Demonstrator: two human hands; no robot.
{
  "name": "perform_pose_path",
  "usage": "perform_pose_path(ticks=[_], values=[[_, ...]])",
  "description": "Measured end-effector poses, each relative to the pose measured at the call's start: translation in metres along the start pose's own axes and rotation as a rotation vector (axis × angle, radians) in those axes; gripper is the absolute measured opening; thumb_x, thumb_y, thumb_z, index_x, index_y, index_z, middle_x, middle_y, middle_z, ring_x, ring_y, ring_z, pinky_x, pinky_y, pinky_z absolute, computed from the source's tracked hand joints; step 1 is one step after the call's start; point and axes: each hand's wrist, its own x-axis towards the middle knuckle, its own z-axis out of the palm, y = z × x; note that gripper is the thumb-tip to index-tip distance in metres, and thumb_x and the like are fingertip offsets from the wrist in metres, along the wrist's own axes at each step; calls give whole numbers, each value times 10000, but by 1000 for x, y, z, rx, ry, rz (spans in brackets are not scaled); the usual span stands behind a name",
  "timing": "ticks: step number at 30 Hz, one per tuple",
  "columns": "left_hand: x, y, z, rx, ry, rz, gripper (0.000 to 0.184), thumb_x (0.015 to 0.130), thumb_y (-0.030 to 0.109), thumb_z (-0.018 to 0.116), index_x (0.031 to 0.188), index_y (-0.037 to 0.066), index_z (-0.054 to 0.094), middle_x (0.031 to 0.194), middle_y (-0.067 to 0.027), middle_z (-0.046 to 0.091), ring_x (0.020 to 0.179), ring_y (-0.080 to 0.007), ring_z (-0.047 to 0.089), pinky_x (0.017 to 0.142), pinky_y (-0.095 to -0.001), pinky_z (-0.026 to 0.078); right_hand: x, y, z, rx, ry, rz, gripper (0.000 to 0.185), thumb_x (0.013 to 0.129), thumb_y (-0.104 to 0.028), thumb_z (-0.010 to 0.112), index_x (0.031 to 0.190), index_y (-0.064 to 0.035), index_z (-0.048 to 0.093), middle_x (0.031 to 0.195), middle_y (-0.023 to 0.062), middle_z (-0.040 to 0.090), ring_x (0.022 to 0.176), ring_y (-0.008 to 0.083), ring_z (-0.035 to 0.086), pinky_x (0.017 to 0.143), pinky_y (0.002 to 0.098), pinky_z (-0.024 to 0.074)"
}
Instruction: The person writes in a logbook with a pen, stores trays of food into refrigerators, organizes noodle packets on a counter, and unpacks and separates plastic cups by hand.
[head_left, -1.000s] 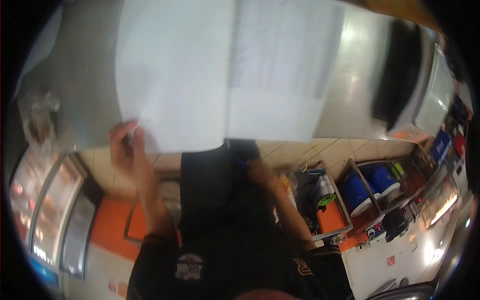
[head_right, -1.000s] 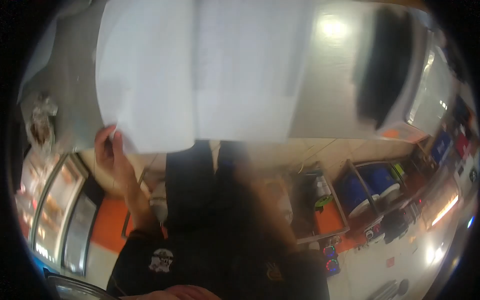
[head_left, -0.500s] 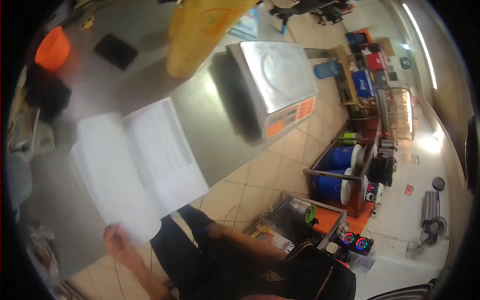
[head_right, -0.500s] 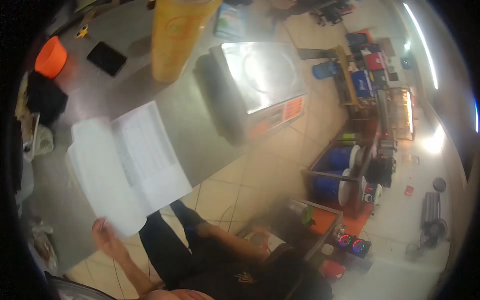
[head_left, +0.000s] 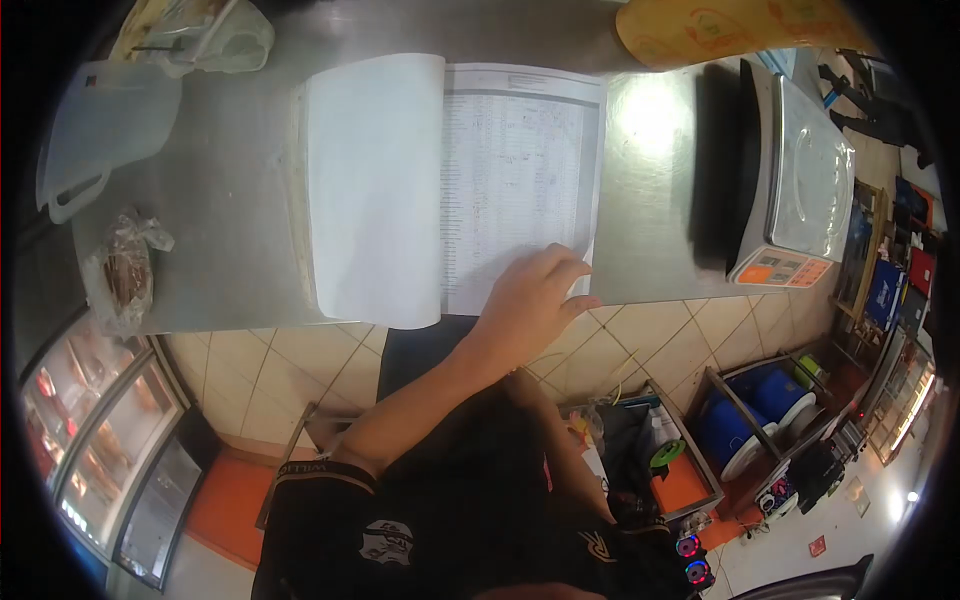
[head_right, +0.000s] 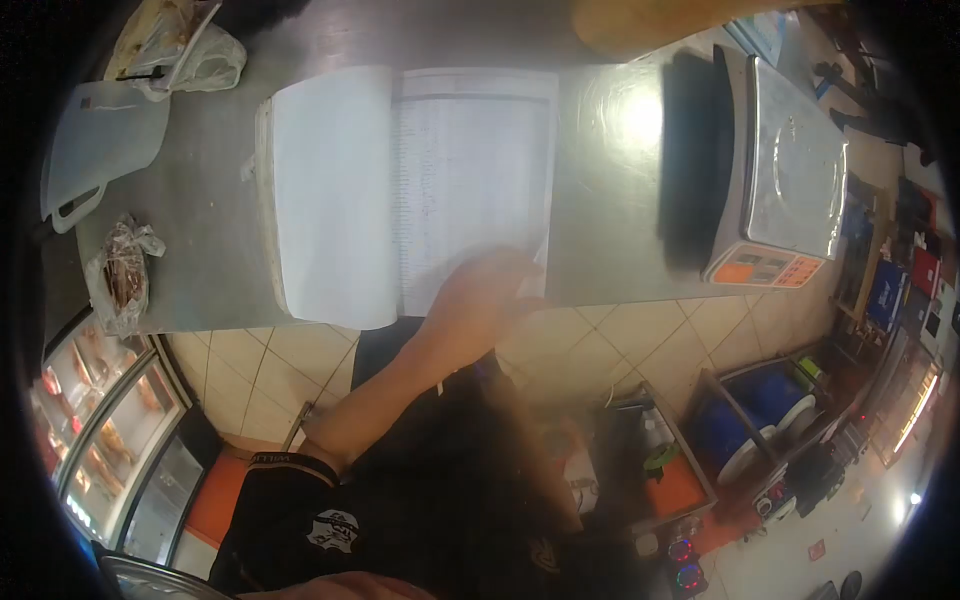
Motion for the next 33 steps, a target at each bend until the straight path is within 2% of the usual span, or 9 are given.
perform_pose_path(ticks=[3,6,10,12,14,17,20,31,33], values=[[-5,-1,-11,-29,13,11,262,837,207,725,1029,46,649,1039,-126,604,960,-315,586,839,-414,466,0,10,10,59,42,33,263,880,-163,510,1010,-81,724,974,248,683,943,382,666,830,482,521],[-13,8,-43,-105,55,-64,205,845,127,711,1013,37,636,1032,-117,612,898,-329,592,794,-406,480,-5,19,21,153,125,93,261,885,-168,512,1011,-81,724,975,250,682,945,383,666,831,483,520],[-37,2,-101,-16,239,-160,160,820,-34,667,949,34,600,948,-73,596,777,-174,577,641,-270,445,-23,13,16,259,264,83,252,902,-191,523,994,-70,725,952,262,676,922,392,665,815,498,515],[-54,-15,-127,-87,355,-231,185,825,-48,657,974,38,589,971,-40,581,807,-104,541,661,-224,414,-27,13,14,140,311,92,258,907,-191,524,1018,-60,716,913,264,671,883,396,662,787,512,509],[-61,-10,-150,25,452,-272,288,822,-72,632,1074,45,555,975,-22,552,817,-93,521,687,-217,410,-25,22,20,-142,326,129,284,903,-173,516,1085,-49,696,861,256,665,829,397,657,747,526,503],[-75,-17,-176,-61,484,-317,448,823,-95,595,1233,58,495,967,-19,526,833,-82,509,700,-206,398,-6,46,46,-126,213,26,368,886,-140,500,1216,-43,633,795,241,646,746,393,631,681,530,487],[-97,-20,-200,-78,267,-527,549,833,-99,567,1342,66,441,948,-17,509,850,-80,533,714,-203,414,11,66,61,-225,81,-158,439,879,-123,491,1301,-29,565,801,246,642,739,399,621,687,532,488],[-107,-51,-197,25,395,-591,475,905,-24,596,1356,18,453,974,-47,565,897,-125,615,709,-223,451,8,39,28,-159,190,-330,404,881,-107,507,1259,21,573,828,261,650,798,433,630,755,541,492],[-110,-54,-195,21,397,-590,464,909,-19,597,1350,12,455,973,-45,567,885,-123,616,707,-220,449,1,26,16,-47,251,-234,398,882,-105,510,1251,30,575,833,263,651,808,439,631,768,543,492]])
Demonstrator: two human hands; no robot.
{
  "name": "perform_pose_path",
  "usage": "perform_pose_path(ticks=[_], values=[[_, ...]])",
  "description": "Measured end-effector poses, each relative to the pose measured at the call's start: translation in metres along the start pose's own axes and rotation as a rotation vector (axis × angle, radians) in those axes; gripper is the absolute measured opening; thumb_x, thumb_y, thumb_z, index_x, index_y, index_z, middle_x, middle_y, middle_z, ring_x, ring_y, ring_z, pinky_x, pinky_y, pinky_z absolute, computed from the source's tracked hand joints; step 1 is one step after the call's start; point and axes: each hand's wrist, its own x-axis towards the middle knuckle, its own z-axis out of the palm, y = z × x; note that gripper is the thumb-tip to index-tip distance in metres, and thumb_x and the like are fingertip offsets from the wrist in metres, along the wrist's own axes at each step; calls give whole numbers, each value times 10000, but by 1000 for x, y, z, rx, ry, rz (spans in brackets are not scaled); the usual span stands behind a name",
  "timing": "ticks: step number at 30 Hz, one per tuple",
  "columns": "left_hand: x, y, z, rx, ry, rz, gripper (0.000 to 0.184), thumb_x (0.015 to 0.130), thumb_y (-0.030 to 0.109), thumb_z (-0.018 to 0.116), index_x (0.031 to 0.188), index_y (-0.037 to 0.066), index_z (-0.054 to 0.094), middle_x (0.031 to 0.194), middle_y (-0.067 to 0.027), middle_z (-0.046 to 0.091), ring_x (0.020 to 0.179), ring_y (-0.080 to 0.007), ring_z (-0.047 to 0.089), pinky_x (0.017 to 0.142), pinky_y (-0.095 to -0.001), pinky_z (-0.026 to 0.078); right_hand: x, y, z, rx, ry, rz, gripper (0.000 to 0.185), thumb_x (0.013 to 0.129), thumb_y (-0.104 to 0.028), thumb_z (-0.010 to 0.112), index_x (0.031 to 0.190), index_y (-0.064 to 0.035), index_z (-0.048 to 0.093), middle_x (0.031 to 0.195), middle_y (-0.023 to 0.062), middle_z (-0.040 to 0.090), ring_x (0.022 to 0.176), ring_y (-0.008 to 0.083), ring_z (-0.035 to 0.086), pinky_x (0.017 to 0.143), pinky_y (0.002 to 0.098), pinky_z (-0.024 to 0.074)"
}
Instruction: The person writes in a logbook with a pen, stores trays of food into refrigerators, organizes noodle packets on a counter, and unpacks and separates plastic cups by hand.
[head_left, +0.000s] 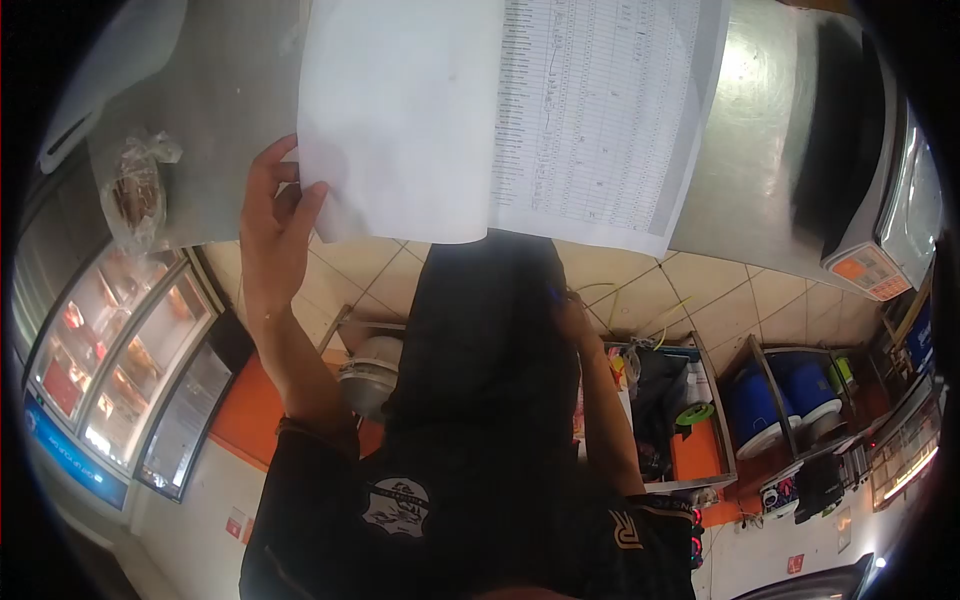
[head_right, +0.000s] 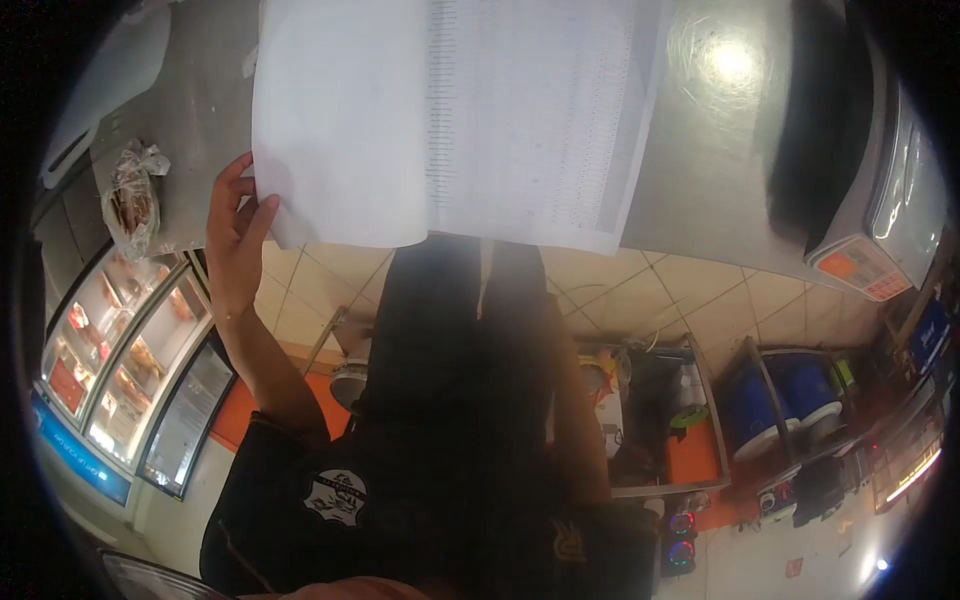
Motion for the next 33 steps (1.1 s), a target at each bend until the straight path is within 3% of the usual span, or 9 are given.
perform_pose_path(ticks=[6,13,17,18,21,24,27,30,33], values=[[-3,-1,0,-10,3,4,440,919,-16,586,1340,7,461,982,-43,567,860,-114,612,706,-223,447,-5,-68,-51,36,-239,361,347,877,-77,521,1202,5,610,1011,291,645,984,460,616,851,517,494],[-8,-5,-6,-81,-9,31,423,887,-31,593,1295,-3,484,1068,-70,556,1030,-144,563,871,-263,454,-37,-59,-55,217,-123,-203,494,875,-55,463,1343,-168,572,1190,213,645,1061,391,628,962,474,485],[-13,10,-5,-224,-93,7,415,863,-67,555,1268,-4,489,1067,-63,538,1042,-148,549,948,-281,437,-44,99,34,-229,-486,9,347,871,-268,537,1155,-154,701,981,176,710,818,342,684,815,508,510],[-15,15,-3,-255,-102,22,413,863,-75,551,1265,-4,489,1072,-63,537,1049,-146,546,951,-282,435,-33,72,2,-210,-699,428,367,871,-353,546,1085,-117,728,1043,182,705,940,340,687,875,480,512],[-14,28,2,-316,-142,53,412,863,-99,538,1260,-1,486,1087,-61,532,1067,-141,538,954,-284,432,-26,-22,-83,-40,-379,442,484,898,-424,550,1160,-40,685,1047,197,705,1036,288,672,944,404,493],[-18,49,12,-361,-235,104,420,864,-136,522,1259,1,478,1099,-65,534,1078,-145,539,950,-290,438,-11,-65,-110,295,-410,447,559,926,-442,550,1264,-3,619,1168,185,675,1123,255,632,985,362,466],[-21,65,23,-400,-318,92,418,867,-131,531,1260,-4,473,1111,-75,540,1086,-153,546,945,-294,445,-21,-75,-123,963,-359,71,472,983,-448,508,1290,-108,624,1181,103,677,1077,217,631,945,354,481],[-22,71,35,-426,-387,133,406,869,-124,539,1251,-8,473,1130,-89,564,1050,-163,578,892,-292,464,-27,-101,-167,1178,-283,124,598,993,-476,489,1379,-21,526,1413,155,526,1280,234,521,1053,336,414],[-21,79,49,-405,-426,166,371,872,-85,568,1226,-12,485,1069,-90,611,965,-161,613,825,-293,487,-26,-83,-147,790,-237,195,619,1000,-521,446,1383,-42,528,1399,151,542,1308,243,494,1085,345,381]])
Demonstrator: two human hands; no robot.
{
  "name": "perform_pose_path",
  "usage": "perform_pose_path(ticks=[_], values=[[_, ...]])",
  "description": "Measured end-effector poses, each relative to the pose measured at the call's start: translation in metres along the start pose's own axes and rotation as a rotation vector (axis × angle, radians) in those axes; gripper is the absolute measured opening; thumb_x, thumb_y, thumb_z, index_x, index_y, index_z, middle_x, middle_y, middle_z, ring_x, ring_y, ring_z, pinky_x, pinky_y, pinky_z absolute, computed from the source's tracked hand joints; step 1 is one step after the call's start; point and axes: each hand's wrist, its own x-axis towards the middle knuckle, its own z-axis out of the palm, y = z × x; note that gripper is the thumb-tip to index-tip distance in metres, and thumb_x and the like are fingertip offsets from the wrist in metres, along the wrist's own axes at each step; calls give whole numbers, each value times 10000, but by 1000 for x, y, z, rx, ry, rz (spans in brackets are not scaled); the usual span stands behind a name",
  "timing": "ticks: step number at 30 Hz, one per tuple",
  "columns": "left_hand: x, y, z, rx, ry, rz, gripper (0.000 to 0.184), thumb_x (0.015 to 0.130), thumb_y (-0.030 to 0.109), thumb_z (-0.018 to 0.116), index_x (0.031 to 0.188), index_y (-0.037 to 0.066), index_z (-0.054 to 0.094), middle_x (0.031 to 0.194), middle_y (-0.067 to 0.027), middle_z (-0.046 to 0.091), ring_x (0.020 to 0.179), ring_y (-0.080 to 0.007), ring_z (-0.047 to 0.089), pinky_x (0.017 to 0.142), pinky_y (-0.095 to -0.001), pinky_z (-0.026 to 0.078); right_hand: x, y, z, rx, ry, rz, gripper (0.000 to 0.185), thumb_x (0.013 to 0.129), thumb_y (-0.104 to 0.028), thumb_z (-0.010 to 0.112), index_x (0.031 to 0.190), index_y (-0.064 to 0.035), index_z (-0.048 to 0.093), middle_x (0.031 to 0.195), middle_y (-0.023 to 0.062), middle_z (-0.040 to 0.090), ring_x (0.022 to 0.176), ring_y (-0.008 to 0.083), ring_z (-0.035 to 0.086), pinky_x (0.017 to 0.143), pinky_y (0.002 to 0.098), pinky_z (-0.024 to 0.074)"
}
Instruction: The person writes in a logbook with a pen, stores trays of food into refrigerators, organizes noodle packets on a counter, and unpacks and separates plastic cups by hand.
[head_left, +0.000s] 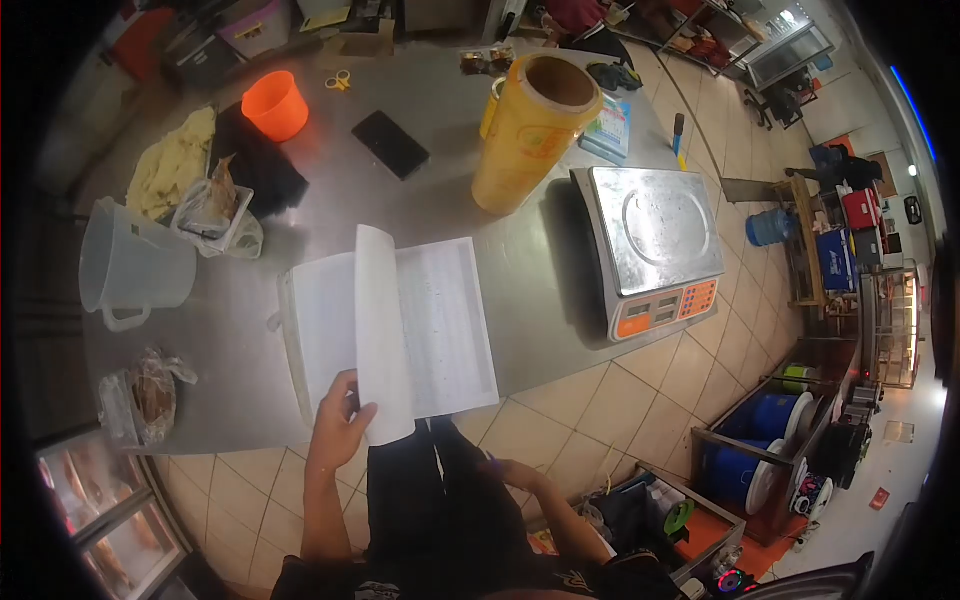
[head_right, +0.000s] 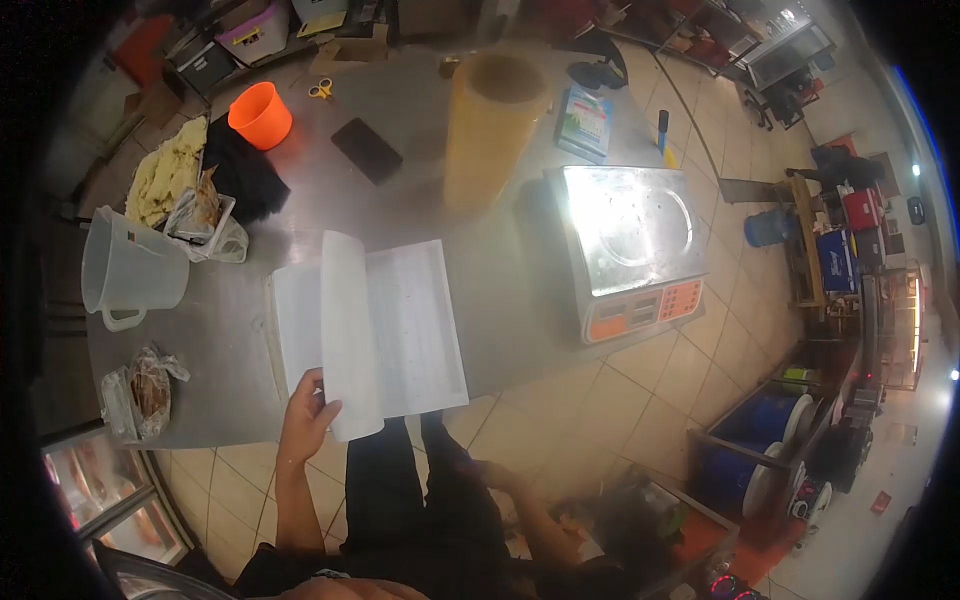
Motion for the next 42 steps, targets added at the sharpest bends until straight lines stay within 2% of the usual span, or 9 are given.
perform_pose_path(ticks=[3,9,12,22,26,31,34,38,42], values=[[10,4,14,57,-55,3,359,867,-34,607,1209,-7,500,982,-88,631,904,-164,630,780,-297,500,12,57,1,-310,-91,342,617,999,-540,424,1395,-77,524,1402,137,543,1306,259,494,1099,365,363],[38,-2,39,232,-232,81,371,871,22,632,1216,4,496,966,-142,644,853,-209,633,762,-332,508,54,181,-17,-728,-147,197,594,994,-522,428,1402,-99,518,1386,130,558,1305,238,493,1098,396,361],[45,15,56,349,-326,34,401,891,67,627,1263,18,487,1034,-177,645,861,-254,642,766,-343,513,12,91,-2,177,-20,437,550,992,-470,456,1406,-112,512,1379,106,559,1304,207,496,1074,425,379],[61,4,65,383,-390,-50,435,920,120,606,1323,32,469,1145,-217,622,927,-289,653,814,-373,524,3,15,2,288,-48,-95,517,982,-395,500,1403,-95,515,1370,111,570,1308,247,497,1069,417,395],[63,16,62,418,-386,-49,435,921,128,606,1323,36,466,1107,-203,627,908,-285,654,802,-377,525,1,27,4,-394,-45,210,498,962,-326,501,1396,-82,518,1322,118,608,1291,259,510,1077,403,377],[70,23,59,417,-412,-16,411,915,123,607,1296,42,479,1080,-190,627,931,-299,648,805,-387,521,54,188,-19,-706,-15,210,521,938,-215,508,1434,-64,459,1335,119,598,1292,257,506,1044,419,423],[75,14,59,443,-426,29,415,909,125,612,1295,40,485,1078,-172,620,948,-290,630,818,-375,511,17,79,-3,163,-31,206,574,957,-168,460,1515,-123,332,1422,103,529,1351,204,459,1062,413,409],[80,11,56,453,-459,59,440,900,134,619,1312,44,495,1066,-126,611,960,-248,601,825,-351,496,-7,-30,7,362,20,78,607,974,-434,517,1460,-84,423,1476,108,458,1378,298,399,1108,479,338],[88,7,57,455,-458,126,395,893,98,610,1266,31,499,990,-152,614,935,-304,619,848,-397,484,-9,-40,-5,419,129,-35,529,998,-262,476,1462,-25,386,1422,122,518,1336,252,468,1093,423,374]])
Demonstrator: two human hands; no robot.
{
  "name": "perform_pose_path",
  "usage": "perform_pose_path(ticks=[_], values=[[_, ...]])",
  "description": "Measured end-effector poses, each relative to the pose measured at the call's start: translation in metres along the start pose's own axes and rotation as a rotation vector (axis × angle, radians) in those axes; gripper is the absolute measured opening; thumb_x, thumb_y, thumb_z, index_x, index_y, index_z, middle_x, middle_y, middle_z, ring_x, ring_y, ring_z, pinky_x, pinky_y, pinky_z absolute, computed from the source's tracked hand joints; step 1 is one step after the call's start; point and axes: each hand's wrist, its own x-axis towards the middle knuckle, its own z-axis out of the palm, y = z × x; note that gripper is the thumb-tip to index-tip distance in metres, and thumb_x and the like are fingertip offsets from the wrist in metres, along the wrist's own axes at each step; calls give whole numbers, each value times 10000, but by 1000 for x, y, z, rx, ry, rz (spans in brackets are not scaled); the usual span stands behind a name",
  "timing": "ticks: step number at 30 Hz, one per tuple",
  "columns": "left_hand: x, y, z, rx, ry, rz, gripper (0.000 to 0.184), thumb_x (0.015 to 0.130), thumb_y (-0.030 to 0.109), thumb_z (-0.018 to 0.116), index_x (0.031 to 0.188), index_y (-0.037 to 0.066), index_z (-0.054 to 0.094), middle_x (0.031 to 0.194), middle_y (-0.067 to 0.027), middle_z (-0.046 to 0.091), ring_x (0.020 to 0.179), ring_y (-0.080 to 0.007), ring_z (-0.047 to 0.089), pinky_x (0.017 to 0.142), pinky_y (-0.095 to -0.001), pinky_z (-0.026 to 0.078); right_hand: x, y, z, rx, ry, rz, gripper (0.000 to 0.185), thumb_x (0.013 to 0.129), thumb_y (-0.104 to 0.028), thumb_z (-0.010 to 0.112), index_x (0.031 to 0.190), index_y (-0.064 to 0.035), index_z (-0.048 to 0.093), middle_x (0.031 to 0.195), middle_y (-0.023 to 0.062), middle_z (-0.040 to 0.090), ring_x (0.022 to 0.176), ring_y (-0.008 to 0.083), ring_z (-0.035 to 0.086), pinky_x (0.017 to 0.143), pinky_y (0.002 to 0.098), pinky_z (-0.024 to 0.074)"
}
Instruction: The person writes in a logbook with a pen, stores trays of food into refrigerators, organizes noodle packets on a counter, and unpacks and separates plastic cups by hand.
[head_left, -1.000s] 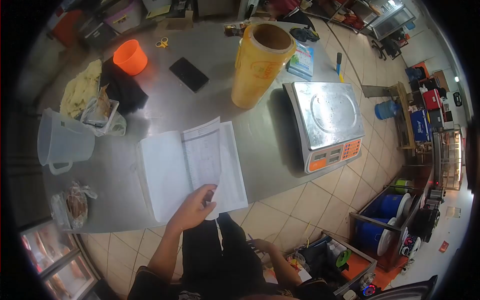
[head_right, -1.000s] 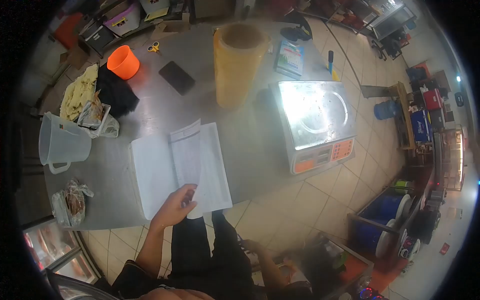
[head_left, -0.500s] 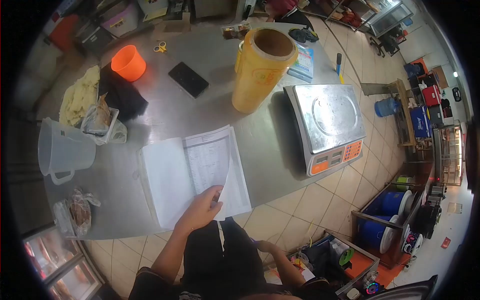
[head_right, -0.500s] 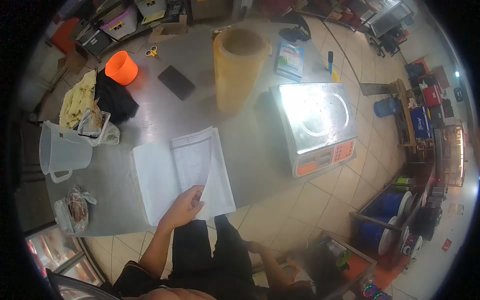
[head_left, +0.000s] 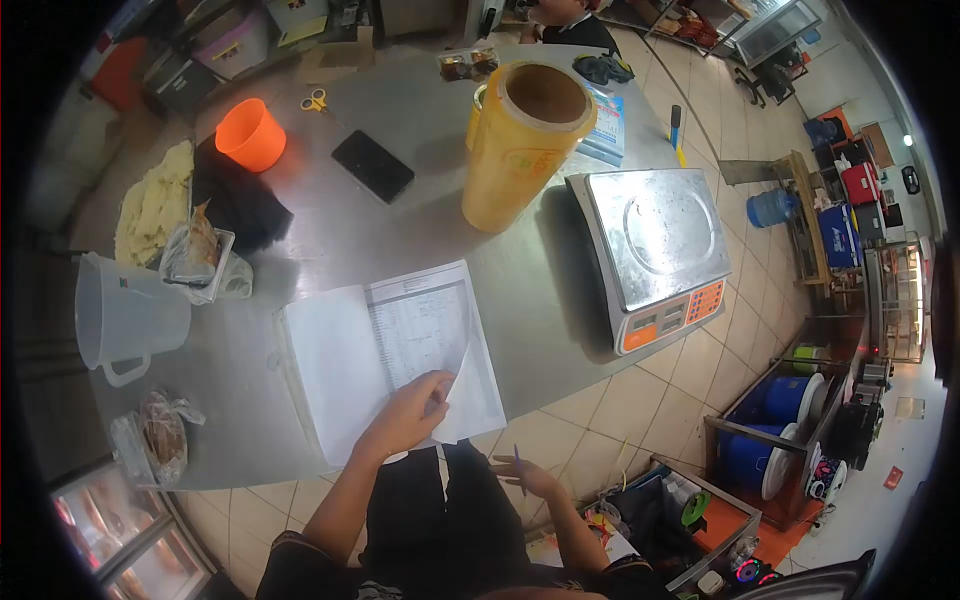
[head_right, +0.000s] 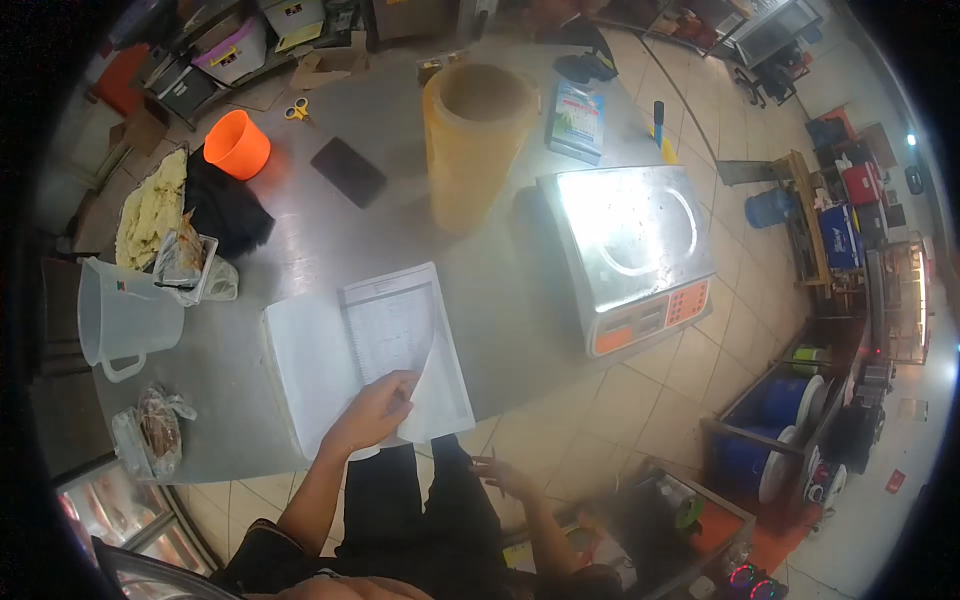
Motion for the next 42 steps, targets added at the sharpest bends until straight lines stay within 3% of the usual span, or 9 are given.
perform_pose_path(ticks=[6,10,16,24,25,29,32,36,42], values=[[9,-5,4,8,-53,2,443,887,83,594,1319,52,502,1009,-118,600,938,-238,601,860,-357,487,19,56,-19,26,180,-75,557,1007,-398,446,1422,-27,440,1350,149,574,1224,279,555,1038,428,420],[9,5,29,56,93,124,437,873,57,578,1308,76,533,932,-151,560,853,-326,566,813,-398,479,16,68,-20,65,298,-149,555,1015,-439,445,1405,-45,460,1327,167,584,1190,295,582,1014,447,433],[5,-20,84,259,281,193,310,862,145,636,1164,81,611,1036,-163,517,987,-362,518,879,-457,430,18,95,-16,44,327,-35,511,1037,-392,399,1400,-40,466,1307,165,600,1180,300,583,1006,464,431],[2,-14,121,392,394,62,496,791,288,743,1207,86,564,1229,-181,482,1139,-374,421,941,-487,355,48,204,-51,132,255,101,493,943,-268,516,1402,-90,486,1254,110,629,1085,238,607,853,397,472],[4,-16,126,402,403,26,505,764,300,766,1179,92,568,1224,-162,479,1149,-361,409,932,-491,344,41,186,-45,-40,164,89,496,942,-246,517,1412,-93,475,1273,114,613,1079,220,598,835,381,473],[6,-19,135,443,435,3,492,739,292,786,1137,103,569,1231,-138,455,1156,-358,397,943,-497,316,33,108,-7,269,163,216,483,1014,-361,431,1417,-96,444,1280,160,604,1091,246,604,900,404,482],[5,-14,132,509,462,24,515,733,313,789,1152,100,579,1223,-110,479,1135,-327,434,902,-472,337,38,83,-14,335,407,-186,471,1014,-369,439,1395,-93,452,1211,155,618,891,234,626,842,409,504],[5,-14,132,498,473,33,477,741,267,788,1137,100,579,1203,-108,485,1129,-325,439,898,-481,339,54,32,-46,458,831,-278,465,998,-371,482,1384,-123,410,942,96,564,608,178,456,604,404,457],[3,-11,132,470,551,38,379,767,224,762,1081,103,588,1140,-100,516,1096,-320,461,882,-474,348,21,-134,-44,867,788,-715,410,1000,-391,446,1312,-125,453,1086,71,557,863,186,557,671,406,496]])
